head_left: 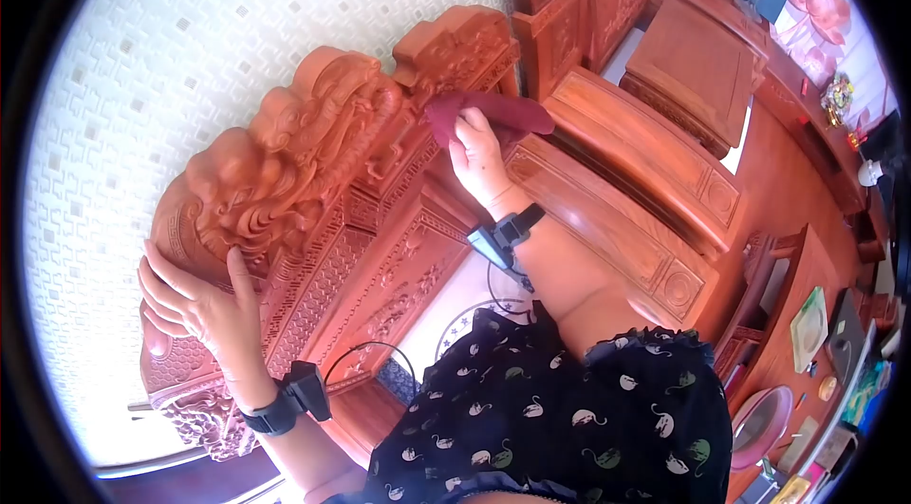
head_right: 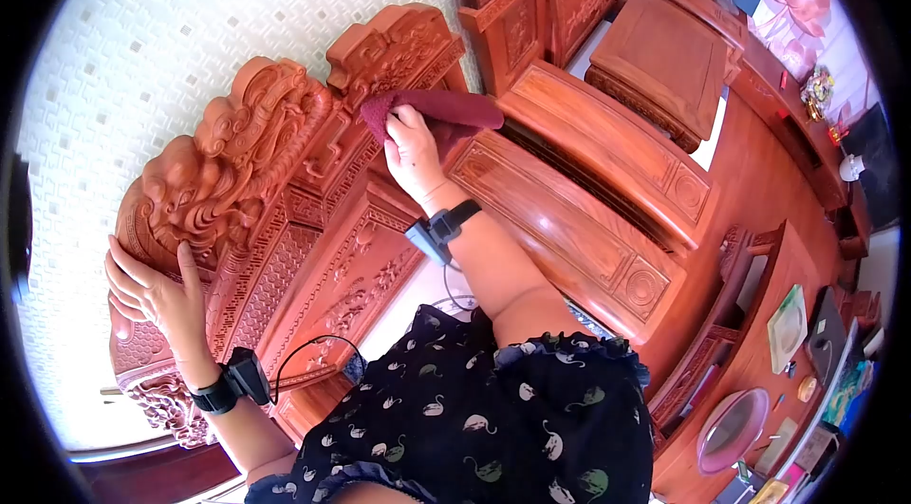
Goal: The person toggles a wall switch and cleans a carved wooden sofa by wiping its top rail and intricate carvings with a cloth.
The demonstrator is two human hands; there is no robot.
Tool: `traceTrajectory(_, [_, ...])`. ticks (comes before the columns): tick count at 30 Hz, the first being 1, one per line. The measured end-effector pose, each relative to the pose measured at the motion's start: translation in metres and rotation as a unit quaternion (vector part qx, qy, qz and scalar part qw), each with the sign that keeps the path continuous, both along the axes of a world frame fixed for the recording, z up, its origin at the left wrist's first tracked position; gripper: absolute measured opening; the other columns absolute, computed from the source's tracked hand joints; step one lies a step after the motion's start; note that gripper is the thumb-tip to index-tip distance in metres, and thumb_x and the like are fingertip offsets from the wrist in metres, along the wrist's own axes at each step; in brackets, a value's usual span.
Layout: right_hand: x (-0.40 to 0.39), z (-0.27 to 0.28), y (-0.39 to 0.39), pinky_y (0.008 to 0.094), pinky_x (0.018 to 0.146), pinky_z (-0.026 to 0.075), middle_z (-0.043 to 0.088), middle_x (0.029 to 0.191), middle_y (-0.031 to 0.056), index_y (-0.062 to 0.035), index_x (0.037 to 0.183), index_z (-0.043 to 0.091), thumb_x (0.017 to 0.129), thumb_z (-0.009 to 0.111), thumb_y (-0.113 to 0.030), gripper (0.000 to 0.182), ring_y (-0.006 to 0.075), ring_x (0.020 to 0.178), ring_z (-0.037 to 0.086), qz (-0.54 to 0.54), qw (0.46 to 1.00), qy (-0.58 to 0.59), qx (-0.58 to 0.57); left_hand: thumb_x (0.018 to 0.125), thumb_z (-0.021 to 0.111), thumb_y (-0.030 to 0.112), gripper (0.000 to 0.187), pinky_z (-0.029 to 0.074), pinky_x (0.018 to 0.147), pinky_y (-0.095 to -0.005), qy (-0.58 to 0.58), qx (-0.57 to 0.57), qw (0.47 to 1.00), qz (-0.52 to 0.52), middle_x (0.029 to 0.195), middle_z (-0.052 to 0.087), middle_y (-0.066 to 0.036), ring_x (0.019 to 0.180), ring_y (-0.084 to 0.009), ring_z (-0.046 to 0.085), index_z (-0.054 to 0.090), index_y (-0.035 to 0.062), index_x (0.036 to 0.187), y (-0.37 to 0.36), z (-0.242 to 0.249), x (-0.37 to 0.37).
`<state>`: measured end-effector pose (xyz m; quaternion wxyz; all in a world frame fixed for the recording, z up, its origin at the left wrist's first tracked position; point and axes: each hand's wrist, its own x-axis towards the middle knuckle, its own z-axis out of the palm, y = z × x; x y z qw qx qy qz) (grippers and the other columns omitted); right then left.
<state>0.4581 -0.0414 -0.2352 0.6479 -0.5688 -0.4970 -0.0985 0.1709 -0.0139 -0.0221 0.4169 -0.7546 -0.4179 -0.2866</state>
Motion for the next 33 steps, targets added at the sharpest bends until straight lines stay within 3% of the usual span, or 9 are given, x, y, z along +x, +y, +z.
traceTrajectory(3, [-0.022,0.0,0.006,0.0281,0.083,0.042,0.052,0.097,0.0134,0.0034,0.101,0.054,0.08,0.05,0.003,0.021,0.0274,0.093,0.053,0.065,0.979,0.191,0.029,0.085,0.053,0.051,0.082,0.015,0.103,-0.0585,0.002,-0.002,1.0,0.005,0.139,0.024,-0.023,0.129,-0.0407,0.023,0.019,0.0029,0.142,0.0,0.0,-0.001])
traceTrajectory(6, [-0.04,0.008,0.006,0.0251,0.085,0.04,0.054,0.101,0.0019,0.0011,0.109,0.054,0.088,0.047,-0.003,0.023,0.0109,0.091,0.049,0.241,0.804,0.531,0.117,0.085,0.053,0.051,0.083,0.015,0.103,-0.0585,0.001,-0.004,1.0,0.007,0.139,0.024,-0.023,0.129,-0.0407,0.023,0.018,0.003,0.142,0.0,0.0,-0.001])
traceTrajectory(9, [-0.044,0.029,0.0,0.0283,0.095,0.036,0.056,0.114,0.0034,-0.0001,0.12,0.05,0.086,0.047,0.001,0.034,0.0137,0.103,0.051,0.283,0.727,0.614,0.117,0.085,0.053,0.051,0.083,0.015,0.103,-0.0586,0.0,-0.009,1.0,0.006,0.14,0.024,-0.023,0.129,-0.0407,0.022,0.018,0.0031,0.143,-0.001,0.0,0.0])
traceTrajectory(11, [-0.041,0.038,0.001,0.0283,0.095,0.036,0.055,0.115,0.0039,0.0015,0.121,0.05,0.087,0.045,-0.001,0.034,0.0147,0.103,0.051,0.262,0.735,0.618,0.09,0.085,0.053,0.051,0.083,0.015,0.103,-0.0587,-0.001,-0.007,1.0,-0.001,0.139,0.024,-0.023,0.129,-0.0406,0.023,0.018,0.0031,0.143,0.0,0.001,0.0])
traceTrajectory(13, [-0.041,0.031,0.008,0.0283,0.092,0.038,0.056,0.111,0.0072,0.0021,0.117,0.052,0.085,0.045,0.0,0.033,0.0194,0.101,0.052,0.111,0.877,0.466,0.032,0.085,0.053,0.051,0.083,0.014,0.103,-0.0588,-0.001,-0.008,1.0,0.0,0.139,0.024,-0.023,0.129,-0.0405,0.023,0.018,0.0031,0.143,-0.001,0.0,0.0])
traceTrajectory(16, [-0.033,0.025,0.008,0.0289,0.087,0.04,0.056,0.103,0.0129,0.0025,0.108,0.054,0.082,0.047,0.002,0.027,0.026,0.096,0.053,0.018,0.967,0.252,0.024,0.085,0.053,0.05,0.083,0.014,0.103,-0.0589,-0.003,-0.006,1.0,0.002,0.139,0.024,-0.024,0.129,-0.0404,0.022,0.018,0.003,0.143,-0.001,0.0,0.001])
traceTrajectory(19, [-0.023,0.011,0.011,0.0381,0.082,0.044,0.051,0.101,0.0176,0.002,0.101,0.054,0.073,0.05,0.005,0.028,0.0392,0.095,0.049,-0.004,0.987,0.162,-0.002,0.085,0.053,0.05,0.082,0.013,0.103,-0.059,0.0,-0.001,1.0,-0.002,0.139,0.023,-0.024,0.129,-0.0404,0.022,0.018,0.0029,0.143,0.0,0.0,0.0])
traceTrajectory(25, [0.009,0.007,-0.008,0.0391,0.079,0.044,0.051,0.098,0.0164,-0.0022,0.102,0.055,0.069,0.054,0.006,0.035,0.0371,0.09,0.051,-0.006,0.995,-0.097,-0.031,0.084,0.054,0.049,0.082,0.012,0.103,-0.0589,-0.003,-0.004,1.0,-0.002,0.139,0.024,-0.024,0.13,-0.0404,0.022,0.018,0.0028,0.142,-0.001,0.0,0.0])
traceTrajectory(33, [-0.041,0.013,0.008,0.0285,0.087,0.039,0.052,0.101,0.0123,0.0044,0.106,0.052,0.085,0.049,-0.002,0.022,0.0255,0.091,0.051,0.048,0.959,0.278,0.018,0.084,0.054,0.048,0.082,0.013,0.104,-0.0582,-0.006,-0.012,1.0,0.0,0.14,0.024,-0.023,0.13,-0.0392,0.022,0.019,0.0029,0.142,-0.002,0.001,0.0])
